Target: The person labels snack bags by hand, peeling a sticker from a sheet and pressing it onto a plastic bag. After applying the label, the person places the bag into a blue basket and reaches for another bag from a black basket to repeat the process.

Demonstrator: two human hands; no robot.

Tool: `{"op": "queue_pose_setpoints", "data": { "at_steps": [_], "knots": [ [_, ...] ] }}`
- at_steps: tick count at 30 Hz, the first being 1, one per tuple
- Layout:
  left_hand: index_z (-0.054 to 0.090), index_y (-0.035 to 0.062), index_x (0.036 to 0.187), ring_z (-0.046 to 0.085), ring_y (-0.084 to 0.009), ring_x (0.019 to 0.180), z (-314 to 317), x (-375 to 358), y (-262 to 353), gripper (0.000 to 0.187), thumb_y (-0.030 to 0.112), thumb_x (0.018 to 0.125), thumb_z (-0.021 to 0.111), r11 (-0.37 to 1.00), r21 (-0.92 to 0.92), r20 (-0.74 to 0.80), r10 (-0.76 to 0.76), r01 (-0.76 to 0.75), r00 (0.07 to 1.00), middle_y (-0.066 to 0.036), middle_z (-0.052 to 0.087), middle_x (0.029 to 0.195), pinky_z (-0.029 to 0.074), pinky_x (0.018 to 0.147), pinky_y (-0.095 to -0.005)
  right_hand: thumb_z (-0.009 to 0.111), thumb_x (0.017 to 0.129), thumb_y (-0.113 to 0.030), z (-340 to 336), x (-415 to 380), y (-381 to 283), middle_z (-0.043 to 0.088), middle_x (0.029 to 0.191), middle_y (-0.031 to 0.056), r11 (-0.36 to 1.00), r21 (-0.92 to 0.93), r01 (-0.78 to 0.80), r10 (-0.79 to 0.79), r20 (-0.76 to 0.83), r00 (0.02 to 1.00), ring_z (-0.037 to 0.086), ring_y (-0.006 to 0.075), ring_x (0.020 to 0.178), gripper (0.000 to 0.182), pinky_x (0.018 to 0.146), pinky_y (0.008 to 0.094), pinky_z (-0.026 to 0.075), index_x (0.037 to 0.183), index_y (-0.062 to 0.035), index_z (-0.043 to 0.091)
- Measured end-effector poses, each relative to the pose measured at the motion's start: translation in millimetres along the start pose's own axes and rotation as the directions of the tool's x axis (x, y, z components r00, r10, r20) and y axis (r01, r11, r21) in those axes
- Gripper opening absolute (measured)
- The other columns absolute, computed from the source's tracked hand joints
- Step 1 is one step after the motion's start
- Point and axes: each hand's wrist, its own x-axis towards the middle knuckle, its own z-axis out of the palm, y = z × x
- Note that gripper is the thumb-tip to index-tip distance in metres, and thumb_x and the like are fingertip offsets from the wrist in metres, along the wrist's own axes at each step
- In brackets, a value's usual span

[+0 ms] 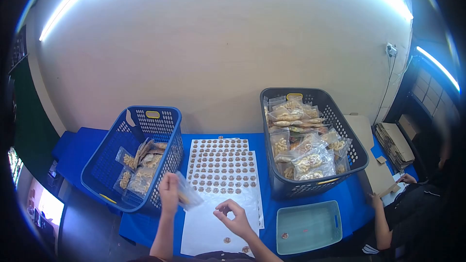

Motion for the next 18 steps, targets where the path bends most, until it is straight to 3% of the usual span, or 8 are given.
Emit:
{"op": "queue_pose_setpoints", "data": {
  "at_steps": [3, 5, 6, 9, 11, 13, 16, 18],
  "knots": [
    [0.046, 0.0021, 0.071, 0.040, -0.0071, 0.062, 27, -24, -14, 0.023, 0.017, 0.090, 0.044, 0.987, -0.099, 0.132, -0.113, 0.127, 0.985, 0.000, 0.043, 0.066, 0.035, 0.057, -0.0211, 0.060, 0.078, -0.007, -6, 5, -12, 0.054, 0.076, 0.0024, 0.982, -0.179, 0.052, -0.029, 0.129, 0.991, 0.050, 0.0080, 0.067, 0.008, 0.063, 0.0219, 0.041, 0.079, -0.0005, 0.056],
    [0.046, 0.0022, 0.073, 0.040, -0.0069, 0.063, 38, -35, -20, 0.023, 0.018, 0.090, 0.043, 0.965, -0.163, 0.209, -0.169, 0.204, 0.963, 0.001, 0.044, 0.066, 0.034, 0.057, -0.0208, 0.060, 0.077, -0.006, -5, 4, 7, 0.053, 0.072, 0.0014, 0.999, -0.047, 0.024, -0.025, -0.009, 1.000, 0.049, 0.0066, 0.064, 0.007, 0.061, 0.0205, 0.040, 0.077, -0.0006, 0.056],
    [0.050, 0.0010, 0.083, 0.047, -0.0112, 0.071, 36, -37, -35, 0.018, 0.018, 0.088, 0.047, 0.971, -0.101, 0.274, -0.183, 0.218, 0.944, -0.003, 0.050, 0.075, 0.038, 0.066, -0.0240, 0.060, 0.077, -0.006, -7, 2, 12, 0.054, 0.070, 0.0014, 1.000, 0.005, -0.023, 0.023, -0.089, 0.996, 0.050, 0.0063, 0.064, 0.007, 0.061, 0.0207, 0.040, 0.076, -0.0007, 0.056],
    [0.051, 0.0006, 0.097, 0.051, -0.0186, 0.086, 47, -39, -22, 0.022, 0.016, 0.081, 0.055, 0.973, 0.147, 0.178, 0.151, -0.178, 0.972, -0.009, 0.053, 0.088, 0.039, 0.078, -0.0295, 0.058, 0.079, -0.006, -17, 1, 21, 0.053, 0.067, 0.0005, 0.989, 0.091, -0.115, 0.135, -0.268, 0.954, 0.049, 0.0044, 0.063, 0.008, 0.059, 0.0194, 0.039, 0.074, -0.0007, 0.055],
    [0.052, 0.0017, 0.103, 0.050, -0.0243, 0.096, 46, -48, -12, 0.035, 0.010, 0.071, 0.064, 0.969, 0.162, 0.329, 0.125, -0.186, 0.936, -0.013, 0.053, 0.098, 0.038, 0.085, -0.0337, 0.056, 0.081, -0.005, -20, 1, 24, 0.050, 0.065, -0.0007, 0.989, 0.135, -0.068, 0.111, -0.341, 0.933, 0.047, 0.0033, 0.060, 0.008, 0.054, 0.0169, 0.035, 0.075, -0.0009, 0.053],
    [0.053, 0.0032, 0.101, 0.050, -0.0246, 0.100, 51, -55, -7, 0.037, 0.010, 0.068, 0.068, 0.924, 0.121, 0.494, 0.260, -0.362, 0.830, -0.012, 0.053, 0.104, 0.038, 0.086, -0.0342, 0.055, 0.081, -0.005, -14, 1, 22, 0.051, 0.066, -0.0013, 0.987, 0.136, -0.087, 0.128, -0.332, 0.934, 0.047, 0.0034, 0.060, 0.007, 0.055, 0.0169, 0.037, 0.076, -0.0010, 0.053],
    [0.057, 0.0040, 0.098, 0.052, -0.0246, 0.101, 61, -63, -4, 0.033, 0.008, 0.067, 0.068, 0.982, 0.033, 0.440, 0.152, -0.185, 0.885, -0.011, 0.055, 0.107, 0.040, 0.086, -0.0335, 0.056, 0.081, -0.006, 1, -1, 23, 0.051, 0.071, 0.0009, 0.981, 0.180, -0.077, 0.130, -0.301, 0.945, 0.049, 0.0057, 0.065, 0.006, 0.060, 0.0179, 0.039, 0.079, -0.0003, 0.054],
    [0.058, 0.0036, 0.096, 0.054, -0.0246, 0.099, 60, -60, -7, 0.028, 0.006, 0.069, 0.066, 0.979, 0.046, 0.404, 0.162, -0.197, 0.900, -0.011, 0.057, 0.104, 0.042, 0.084, -0.0327, 0.058, 0.080, -0.007, 1, 1, 19, 0.052, 0.079, 0.0051, 0.996, -0.083, 0.029, -0.053, -0.302, 0.952, 0.050, 0.0090, 0.071, 0.008, 0.063, 0.0202, 0.040, 0.083, 0.0003, 0.055]
  ]
}}
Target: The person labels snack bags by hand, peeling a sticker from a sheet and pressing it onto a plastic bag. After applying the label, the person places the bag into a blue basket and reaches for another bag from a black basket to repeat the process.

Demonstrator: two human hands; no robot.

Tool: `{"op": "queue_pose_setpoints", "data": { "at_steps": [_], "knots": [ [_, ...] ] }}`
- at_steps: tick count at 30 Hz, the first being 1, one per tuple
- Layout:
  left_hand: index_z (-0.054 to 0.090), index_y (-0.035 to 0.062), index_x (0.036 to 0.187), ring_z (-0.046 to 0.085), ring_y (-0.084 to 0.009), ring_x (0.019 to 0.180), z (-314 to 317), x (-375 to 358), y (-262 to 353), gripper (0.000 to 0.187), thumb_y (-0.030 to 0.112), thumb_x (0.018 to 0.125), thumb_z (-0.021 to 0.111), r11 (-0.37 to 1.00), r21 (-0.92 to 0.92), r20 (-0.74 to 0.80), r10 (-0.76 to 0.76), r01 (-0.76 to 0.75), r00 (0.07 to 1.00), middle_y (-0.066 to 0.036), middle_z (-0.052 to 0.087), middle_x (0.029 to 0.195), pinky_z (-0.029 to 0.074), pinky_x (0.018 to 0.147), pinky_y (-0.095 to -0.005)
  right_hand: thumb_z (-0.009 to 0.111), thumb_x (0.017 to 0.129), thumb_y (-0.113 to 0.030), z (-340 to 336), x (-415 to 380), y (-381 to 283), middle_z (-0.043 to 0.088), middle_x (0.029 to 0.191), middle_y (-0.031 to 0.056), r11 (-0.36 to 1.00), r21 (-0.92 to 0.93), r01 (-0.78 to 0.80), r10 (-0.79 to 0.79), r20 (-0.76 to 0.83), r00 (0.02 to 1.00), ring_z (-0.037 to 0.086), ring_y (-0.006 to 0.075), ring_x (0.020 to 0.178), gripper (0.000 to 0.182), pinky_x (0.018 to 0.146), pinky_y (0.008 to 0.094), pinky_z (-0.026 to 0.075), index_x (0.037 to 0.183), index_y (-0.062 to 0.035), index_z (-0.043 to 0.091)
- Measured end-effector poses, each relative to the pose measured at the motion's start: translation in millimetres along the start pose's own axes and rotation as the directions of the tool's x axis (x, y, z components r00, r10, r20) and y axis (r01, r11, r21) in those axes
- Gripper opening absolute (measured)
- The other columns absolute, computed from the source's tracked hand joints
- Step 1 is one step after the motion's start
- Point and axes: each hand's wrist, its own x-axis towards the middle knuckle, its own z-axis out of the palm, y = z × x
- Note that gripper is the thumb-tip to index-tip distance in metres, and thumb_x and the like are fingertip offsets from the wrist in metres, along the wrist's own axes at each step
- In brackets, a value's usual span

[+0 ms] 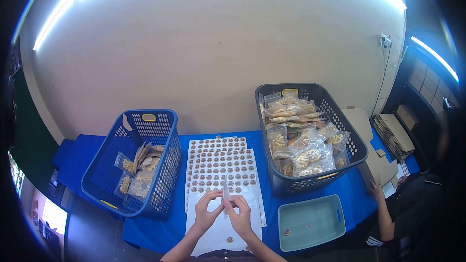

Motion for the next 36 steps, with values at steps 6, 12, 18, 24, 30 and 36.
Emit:
{"op": "queue_pose_setpoints", "data": {
  "at_steps": [6, 12, 18, 24, 30, 36],
  "knots": [
    [0.063, 0.0013, 0.086, 0.061, -0.0223, 0.082, -7, 7, -3, 0.011, 0.007, 0.076, 0.060, 0.999, 0.001, 0.011, -0.036, 0.036, 0.999, -0.011, 0.063, 0.083, 0.047, 0.072, -0.0307, 0.064, 0.074, -0.017, 2, 13, -43, 0.051, 0.093, 0.0058, 0.897, -0.428, 0.109, -0.218, -0.215, 0.952, 0.043, 0.0218, 0.099, 0.016, 0.086, 0.0390, 0.026, 0.086, -0.0084, 0.061],
    [0.065, 0.0083, 0.072, 0.057, -0.0178, 0.071, -11, 18, -2, 0.006, 0.014, 0.072, 0.065, 0.967, 0.252, -0.097, 0.063, -0.037, 0.993, -0.003, 0.062, 0.070, 0.038, 0.078, -0.0320, 0.062, 0.074, -0.015, -11, 27, -19, 0.056, 0.073, 0.0029, 0.812, -0.461, 0.357, -0.281, 0.228, 0.932, 0.052, 0.0189, 0.077, 0.010, 0.073, 0.0332, 0.031, 0.079, -0.0063, 0.059],
    [0.064, 0.0107, 0.065, 0.053, -0.0133, 0.070, -14, 25, -2, 0.007, 0.014, 0.071, 0.064, 0.938, 0.345, -0.250, 0.130, -0.037, 0.960, 0.001, 0.059, 0.063, 0.032, 0.083, -0.0354, 0.059, 0.075, -0.009, 2, 28, -31, 0.054, 0.071, 0.0059, 0.884, -0.362, 0.297, -0.226, 0.226, 0.948, 0.053, 0.0215, 0.066, 0.007, 0.063, 0.0322, 0.035, 0.074, -0.0037, 0.054],
    [0.061, 0.0090, 0.064, 0.050, -0.0143, 0.066, -27, 35, 3, 0.013, 0.016, 0.075, 0.063, 0.880, 0.476, -0.396, 0.207, 0.007, 0.895, 0.002, 0.055, 0.057, 0.031, 0.078, -0.0326, 0.059, 0.076, -0.006, 10, 17, -25, 0.055, 0.068, 0.0079, 0.969, -0.169, 0.179, -0.130, 0.264, 0.956, 0.053, 0.0169, 0.064, 0.008, 0.062, 0.0270, 0.041, 0.075, 0.0009, 0.054],
    [0.058, 0.0070, 0.066, 0.049, -0.0147, 0.065, -22, 34, -26, 0.017, 0.017, 0.079, 0.058, 0.843, 0.537, -0.422, 0.266, 0.003, 0.867, -0.001, 0.054, 0.061, 0.032, 0.076, -0.0314, 0.057, 0.080, -0.010, 9, 1, -3, 0.054, 0.066, 0.0065, 0.997, -0.070, -0.009, 0.031, 0.311, 0.950, 0.051, 0.0117, 0.064, 0.013, 0.062, 0.0252, 0.041, 0.074, 0.0019, 0.054],
    [0.047, 0.0041, 0.069, 0.037, -0.0040, 0.060, -62, 56, -39, 0.028, 0.020, 0.091, 0.041, 0.962, -0.236, -0.529, -0.248, 0.141, 0.811, 0.003, 0.042, 0.062, 0.031, 0.053, -0.0190, 0.054, 0.084, -0.025, -34, -28, 52, 0.054, 0.064, 0.0051, 0.901, -0.069, -0.428, 0.412, 0.446, 0.795, 0.050, 0.0104, 0.061, 0.030, 0.058, 0.0238, 0.042, 0.068, 0.0003, 0.054]
  ]
}}
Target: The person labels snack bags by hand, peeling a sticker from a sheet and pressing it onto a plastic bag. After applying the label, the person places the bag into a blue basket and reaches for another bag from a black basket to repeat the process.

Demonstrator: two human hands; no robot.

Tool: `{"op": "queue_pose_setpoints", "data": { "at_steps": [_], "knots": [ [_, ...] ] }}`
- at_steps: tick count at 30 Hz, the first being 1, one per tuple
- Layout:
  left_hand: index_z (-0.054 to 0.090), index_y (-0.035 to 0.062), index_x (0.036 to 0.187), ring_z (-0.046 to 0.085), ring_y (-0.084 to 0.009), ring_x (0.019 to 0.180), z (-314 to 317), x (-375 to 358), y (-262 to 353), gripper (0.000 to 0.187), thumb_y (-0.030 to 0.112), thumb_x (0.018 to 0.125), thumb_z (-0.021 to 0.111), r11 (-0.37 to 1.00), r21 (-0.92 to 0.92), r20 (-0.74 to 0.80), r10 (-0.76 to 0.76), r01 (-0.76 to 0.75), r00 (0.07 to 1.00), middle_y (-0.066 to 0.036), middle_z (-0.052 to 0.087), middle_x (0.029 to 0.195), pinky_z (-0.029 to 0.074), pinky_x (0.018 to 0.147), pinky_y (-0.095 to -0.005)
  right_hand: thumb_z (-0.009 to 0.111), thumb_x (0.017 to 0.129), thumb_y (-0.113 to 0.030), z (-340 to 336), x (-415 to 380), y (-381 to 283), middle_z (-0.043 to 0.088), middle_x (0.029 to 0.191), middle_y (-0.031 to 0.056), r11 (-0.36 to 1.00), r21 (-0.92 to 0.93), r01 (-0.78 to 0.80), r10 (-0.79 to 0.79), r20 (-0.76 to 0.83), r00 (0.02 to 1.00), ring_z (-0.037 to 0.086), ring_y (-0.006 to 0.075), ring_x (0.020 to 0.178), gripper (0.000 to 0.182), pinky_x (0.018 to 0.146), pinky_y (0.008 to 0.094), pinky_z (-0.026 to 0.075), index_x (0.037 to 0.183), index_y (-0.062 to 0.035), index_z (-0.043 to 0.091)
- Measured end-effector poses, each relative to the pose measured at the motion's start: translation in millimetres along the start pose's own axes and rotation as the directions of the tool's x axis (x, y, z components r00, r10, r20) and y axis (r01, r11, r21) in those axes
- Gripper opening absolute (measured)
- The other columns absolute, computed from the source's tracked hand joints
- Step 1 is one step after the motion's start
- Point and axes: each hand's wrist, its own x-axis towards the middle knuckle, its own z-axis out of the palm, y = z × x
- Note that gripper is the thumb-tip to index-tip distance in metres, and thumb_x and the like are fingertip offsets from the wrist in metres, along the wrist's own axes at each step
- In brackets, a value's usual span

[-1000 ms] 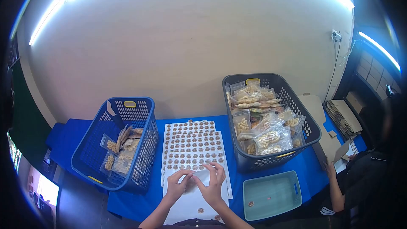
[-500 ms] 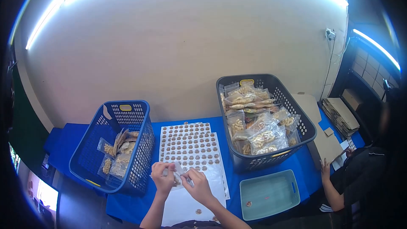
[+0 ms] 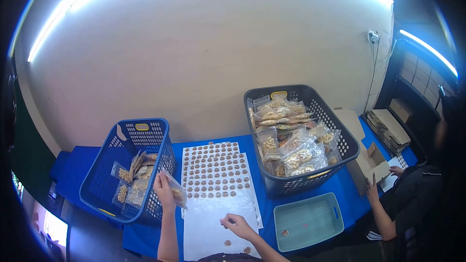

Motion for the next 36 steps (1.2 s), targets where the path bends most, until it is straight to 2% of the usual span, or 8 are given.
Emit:
{"op": "queue_pose_setpoints", "data": {
  "at_steps": [7, 10, 14, 17, 18, 22, 30, 36],
  "knots": [
    [0.046, 0.0067, 0.066, 0.043, -0.0106, 0.059, 29, -53, 2, 0.029, 0.022, 0.090, 0.042, 0.849, -0.355, 0.380, -0.251, 0.391, 0.890, 0.001, 0.043, 0.059, 0.038, 0.065, -0.0253, 0.047, 0.088, -0.032, -9, -6, 15, 0.059, 0.084, 0.0067, 0.865, 0.493, -0.091, 0.100, 0.007, 0.995, 0.052, 0.0109, 0.072, 0.035, 0.069, 0.0235, 0.042, 0.095, 0.0018, 0.057],
    [0.045, 0.0113, 0.070, 0.044, -0.0139, 0.071, 40, -60, -16, 0.025, 0.026, 0.090, 0.040, 0.038, -0.582, 0.802, -0.140, 0.812, 0.581, 0.003, 0.043, 0.058, 0.034, 0.085, -0.0330, 0.050, 0.086, -0.029, -1, -9, -1, 0.056, 0.097, 0.0058, 0.795, 0.580, -0.181, 0.101, 0.167, 0.981, 0.051, 0.0107, 0.082, 0.039, 0.072, 0.0235, 0.042, 0.110, 0.0015, 0.048],
    [0.050, 0.0077, 0.085, 0.050, -0.0193, 0.081, 53, -61, -11, 0.027, 0.028, 0.092, 0.034, -0.254, -0.386, 0.903, 0.091, 0.887, 0.419, -0.001, 0.052, 0.070, 0.034, 0.091, -0.0383, 0.055, 0.084, -0.024, -16, -8, 4, 0.056, 0.084, 0.0019, 0.707, 0.650, -0.279, -0.051, 0.440, 0.897, 0.051, 0.0097, 0.075, 0.027, 0.068, 0.0223, 0.041, 0.098, -0.0001, 0.055],
    [0.047, 0.0050, 0.108, 0.048, -0.0245, 0.101, 49, -59, 12, 0.032, 0.029, 0.090, 0.037, 0.180, -0.442, 0.804, -0.354, 0.879, 0.477, -0.010, 0.055, 0.097, 0.032, 0.097, -0.0394, 0.056, 0.084, -0.023, -29, -8, -7, 0.056, 0.079, 0.0014, 0.843, 0.523, -0.128, -0.037, 0.294, 0.955, 0.051, 0.0089, 0.071, 0.024, 0.066, 0.0217, 0.041, 0.093, -0.0002, 0.058],
    [0.031, 0.0051, 0.128, 0.033, -0.0302, 0.120, 42, -55, 9, 0.056, 0.046, 0.089, 0.027, 0.206, -0.384, 0.856, -0.286, 0.900, 0.431, -0.017, 0.038, 0.127, 0.026, 0.102, -0.0440, 0.057, 0.083, -0.021, -32, -8, -15, 0.057, 0.077, 0.0013, 0.877, 0.472, -0.092, -0.024, 0.233, 0.972, 0.050, 0.0076, 0.069, 0.023, 0.064, 0.0210, 0.040, 0.092, 0.0001, 0.058],
    [0.024, 0.0057, 0.133, 0.025, -0.0313, 0.125, 19, -47, 22, 0.077, 0.063, 0.083, 0.012, 0.385, -0.302, 0.881, -0.237, 0.872, 0.409, -0.018, 0.026, 0.135, 0.024, 0.101, -0.0439, 0.057, 0.082, -0.018, -41, -13, -28, 0.059, 0.077, 0.0017, 0.975, 0.221, -0.004, -0.004, 0.039, 0.999, 0.049, 0.0059, 0.067, 0.022, 0.062, 0.0197, 0.040, 0.092, 0.0020, 0.059],
    [0.038, -0.0014, 0.122, 0.051, -0.0263, 0.104, -13, -73, 16, 0.038, 0.020, 0.091, 0.039, 0.784, -0.072, 0.709, -0.395, 0.617, 0.584, -0.019, 0.049, 0.116, 0.046, 0.085, -0.0351, 0.059, 0.082, -0.020, -44, -26, -7, 0.060, 0.078, 0.0027, 0.962, 0.268, -0.060, 0.073, -0.037, 0.997, 0.051, 0.0064, 0.068, 0.024, 0.064, 0.0202, 0.040, 0.091, 0.0018, 0.060],
    [0.052, -0.0033, 0.106, 0.058, -0.0175, 0.091, -13, -77, 0, 0.028, 0.017, 0.091, 0.041, 0.940, 0.017, 0.533, -0.298, 0.342, 0.792, -0.012, 0.060, 0.098, 0.050, 0.076, -0.0288, 0.057, 0.083, -0.018, -34, -29, -21, 0.059, 0.080, 0.0029, 0.963, 0.257, -0.086, 0.075, 0.053, 0.996, 0.051, 0.0063, 0.069, 0.022, 0.063, 0.0199, 0.042, 0.092, 0.0019, 0.059]
  ]
}}
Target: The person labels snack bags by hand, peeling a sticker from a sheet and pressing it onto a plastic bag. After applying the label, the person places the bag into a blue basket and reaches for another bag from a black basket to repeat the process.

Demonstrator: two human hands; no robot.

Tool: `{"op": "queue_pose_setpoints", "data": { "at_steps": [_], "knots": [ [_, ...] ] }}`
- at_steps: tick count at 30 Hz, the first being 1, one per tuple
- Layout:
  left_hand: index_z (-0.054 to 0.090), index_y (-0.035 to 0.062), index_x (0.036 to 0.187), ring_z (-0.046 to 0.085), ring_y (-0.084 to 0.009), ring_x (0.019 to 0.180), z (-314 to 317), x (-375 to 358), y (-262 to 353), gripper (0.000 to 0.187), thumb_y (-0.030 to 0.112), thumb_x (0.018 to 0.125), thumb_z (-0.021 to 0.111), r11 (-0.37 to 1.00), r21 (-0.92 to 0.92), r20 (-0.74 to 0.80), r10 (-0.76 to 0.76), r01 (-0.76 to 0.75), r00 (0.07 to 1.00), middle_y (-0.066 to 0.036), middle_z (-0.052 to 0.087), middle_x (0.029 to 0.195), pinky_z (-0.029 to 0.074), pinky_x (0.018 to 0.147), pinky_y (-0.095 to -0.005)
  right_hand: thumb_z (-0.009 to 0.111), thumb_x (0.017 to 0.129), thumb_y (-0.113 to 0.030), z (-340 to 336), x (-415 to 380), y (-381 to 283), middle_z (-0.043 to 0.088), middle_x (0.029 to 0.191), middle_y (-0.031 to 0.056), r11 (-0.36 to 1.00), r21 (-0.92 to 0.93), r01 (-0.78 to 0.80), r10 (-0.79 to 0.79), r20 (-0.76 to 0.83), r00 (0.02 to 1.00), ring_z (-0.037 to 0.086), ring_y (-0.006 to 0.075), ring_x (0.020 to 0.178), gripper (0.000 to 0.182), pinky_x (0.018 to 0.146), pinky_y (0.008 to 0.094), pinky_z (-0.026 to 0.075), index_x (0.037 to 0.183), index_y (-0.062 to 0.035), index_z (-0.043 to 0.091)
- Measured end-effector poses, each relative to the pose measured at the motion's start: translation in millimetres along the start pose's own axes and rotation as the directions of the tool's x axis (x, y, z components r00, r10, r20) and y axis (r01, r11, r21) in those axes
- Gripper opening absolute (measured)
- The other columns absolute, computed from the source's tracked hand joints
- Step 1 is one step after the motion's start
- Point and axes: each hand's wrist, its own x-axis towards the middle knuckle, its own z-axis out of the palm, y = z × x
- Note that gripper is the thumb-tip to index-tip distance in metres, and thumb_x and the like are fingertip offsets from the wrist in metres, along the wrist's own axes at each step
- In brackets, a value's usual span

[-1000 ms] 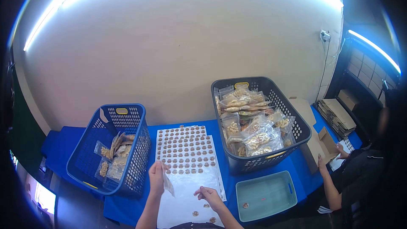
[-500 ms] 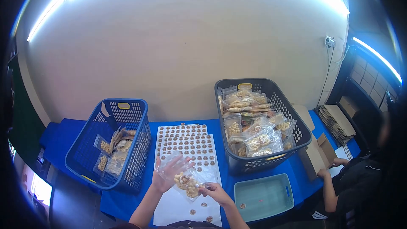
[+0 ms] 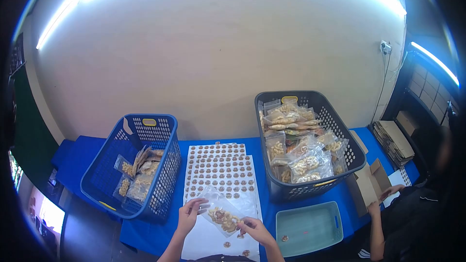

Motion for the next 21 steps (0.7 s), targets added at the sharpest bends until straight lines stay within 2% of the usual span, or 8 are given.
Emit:
{"op": "queue_pose_setpoints", "data": {
  "at_steps": [3, 5, 6, 9, 13, 15, 18, 21],
  "knots": [
    [0.054, -0.0031, 0.102, 0.058, -0.0209, 0.093, -15, -1, 2, 0.024, 0.014, 0.088, 0.047, 0.993, -0.077, 0.088, -0.077, 0.084, 0.993, -0.012, 0.060, 0.096, 0.050, 0.075, -0.0306, 0.057, 0.083, -0.018, -7, 4, 9, 0.059, 0.079, 0.0029, 0.997, -0.065, 0.031, -0.033, -0.023, 0.999, 0.051, 0.0063, 0.069, 0.022, 0.062, 0.0194, 0.042, 0.091, 0.0018, 0.059],
    [0.053, -0.0028, 0.104, 0.058, -0.0235, 0.093, -26, 0, 6, 0.024, 0.014, 0.087, 0.049, 0.979, -0.153, 0.196, -0.102, 0.133, 0.975, -0.014, 0.060, 0.096, 0.050, 0.075, -0.0317, 0.056, 0.084, -0.018, -5, 1, 2, 0.058, 0.074, 0.0029, 0.996, -0.093, 0.008, -0.004, 0.043, 0.999, 0.049, 0.0071, 0.066, 0.021, 0.061, 0.0202, 0.039, 0.087, 0.0024, 0.059],
    [0.049, -0.0020, 0.110, 0.059, -0.0271, 0.091, -28, 0, 10, 0.029, 0.014, 0.086, 0.051, 0.963, -0.145, 0.198, -0.196, 0.226, 0.960, -0.016, 0.059, 0.097, 0.050, 0.075, -0.0324, 0.056, 0.084, -0.018, -5, 1, 0, 0.058, 0.075, 0.0029, 0.995, -0.100, -0.010, 0.018, 0.076, 0.997, 0.049, 0.0070, 0.067, 0.021, 0.061, 0.0203, 0.039, 0.086, 0.0022, 0.059],
    [0.044, -0.0016, 0.116, 0.060, -0.0264, 0.089, -24, -2, 34, 0.033, 0.012, 0.086, 0.049, 0.962, -0.066, 0.253, -0.240, 0.264, 0.937, -0.017, 0.058, 0.099, 0.051, 0.075, -0.0319, 0.056, 0.084, -0.019, -5, 2, -2, 0.057, 0.075, 0.0013, 0.987, -0.157, -0.039, 0.061, 0.138, 0.989, 0.050, 0.0065, 0.068, 0.022, 0.063, 0.0204, 0.041, 0.089, 0.0020, 0.059],
    [0.038, -0.0015, 0.120, 0.059, -0.0272, 0.089, -30, -1, 18, 0.036, 0.009, 0.087, 0.046, 0.971, -0.035, 0.215, -0.222, 0.235, 0.951, -0.020, 0.057, 0.101, 0.051, 0.074, -0.0316, 0.055, 0.084, -0.018, 2, 3, -4, 0.057, 0.074, 0.0016, 0.991, -0.130, -0.024, 0.036, 0.094, 0.995, 0.051, 0.0066, 0.068, 0.021, 0.064, 0.0206, 0.042, 0.090, 0.0018, 0.058],
    [0.035, -0.0007, 0.124, 0.059, -0.0258, 0.090, -30, 0, 16, 0.037, 0.009, 0.089, 0.043, 0.976, -0.022, 0.171, -0.210, 0.217, 0.963, -0.020, 0.057, 0.102, 0.051, 0.075, -0.0315, 0.055, 0.084, -0.016, 2, 7, 0, 0.057, 0.073, 0.0027, 0.999, -0.046, 0.005, -0.001, 0.077, 0.997, 0.052, 0.0071, 0.066, 0.019, 0.063, 0.0210, 0.043, 0.090, 0.0018, 0.058],
    [0.031, -0.0010, 0.125, 0.060, -0.0274, 0.088, -30, 4, 4, 0.039, 0.009, 0.089, 0.042, 0.980, -0.197, 0.019, -0.009, 0.013, 1.000, -0.023, 0.056, 0.102, 0.051, 0.072, -0.0313, 0.054, 0.084, -0.012, 3, 11, -8, 0.057, 0.073, 0.0040, 0.998, 0.019, 0.068, -0.067, -0.025, 0.997, 0.053, 0.0078, 0.063, 0.016, 0.061, 0.0215, 0.043, 0.089, 0.0021, 0.058],
    [0.030, -0.0023, 0.125, 0.062, -0.0270, 0.082, -31, 4, 25, 0.039, 0.008, 0.089, 0.040, 0.991, -0.135, -0.087, -0.007, -0.005, 0.996, -0.023, 0.058, 0.096, 0.052, 0.070, -0.0298, 0.053, 0.083, -0.008, -7, 18, -20, 0.058, 0.076, 0.0057, 0.972, 0.126, 0.199, -0.186, -0.107, 0.977, 0.055, 0.0100, 0.062, 0.013, 0.061, 0.0227, 0.044, 0.088, 0.0027, 0.057]
  ]
}}
